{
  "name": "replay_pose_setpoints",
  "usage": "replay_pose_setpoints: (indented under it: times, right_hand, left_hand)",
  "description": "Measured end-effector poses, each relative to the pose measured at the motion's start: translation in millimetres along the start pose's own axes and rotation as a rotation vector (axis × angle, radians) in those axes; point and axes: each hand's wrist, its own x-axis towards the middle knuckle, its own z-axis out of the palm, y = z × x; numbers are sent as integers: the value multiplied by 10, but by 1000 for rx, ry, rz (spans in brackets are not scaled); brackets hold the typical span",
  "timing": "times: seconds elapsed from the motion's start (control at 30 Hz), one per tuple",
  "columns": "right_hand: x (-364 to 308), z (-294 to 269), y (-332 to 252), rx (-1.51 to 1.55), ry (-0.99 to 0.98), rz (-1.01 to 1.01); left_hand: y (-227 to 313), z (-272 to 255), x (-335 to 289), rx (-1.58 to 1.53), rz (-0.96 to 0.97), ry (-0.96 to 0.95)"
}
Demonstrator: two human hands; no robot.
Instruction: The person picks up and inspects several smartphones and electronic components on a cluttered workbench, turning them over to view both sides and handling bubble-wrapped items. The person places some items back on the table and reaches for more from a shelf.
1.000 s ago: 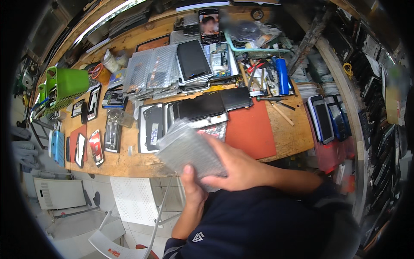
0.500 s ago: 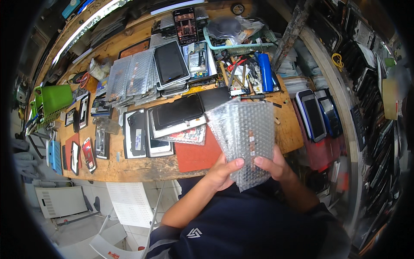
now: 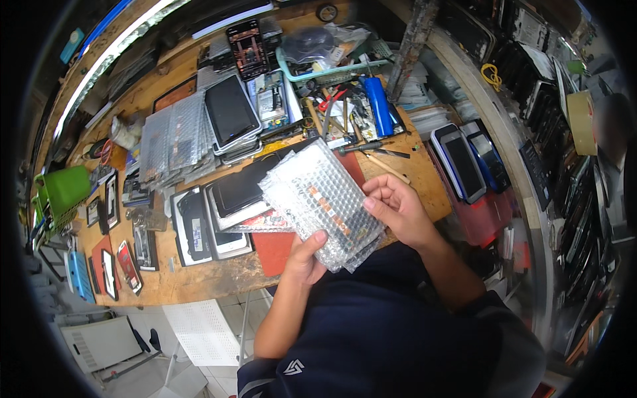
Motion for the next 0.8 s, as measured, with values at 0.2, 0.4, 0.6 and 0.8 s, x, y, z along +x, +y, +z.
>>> replay_pose_setpoints:
  times: [0.2, 0.4, 0.6, 0.8]
  right_hand:
    - [-7, 31, -43, -135, -93, 45]
    - [17, 9, 19, 64, -93, 99]
    - [-26, -118, -18, 385, 44, 112]
    - [-207, 45, 17, 60, -31, 76]
  left_hand:
    - [-30, -74, -2, -22, -33, -8]
    - [-33, -123, -18, -112, -35, -44]
    - [-36, -122, -46, -77, -47, -22]
    - [-12, -44, -46, 8, -65, 9]
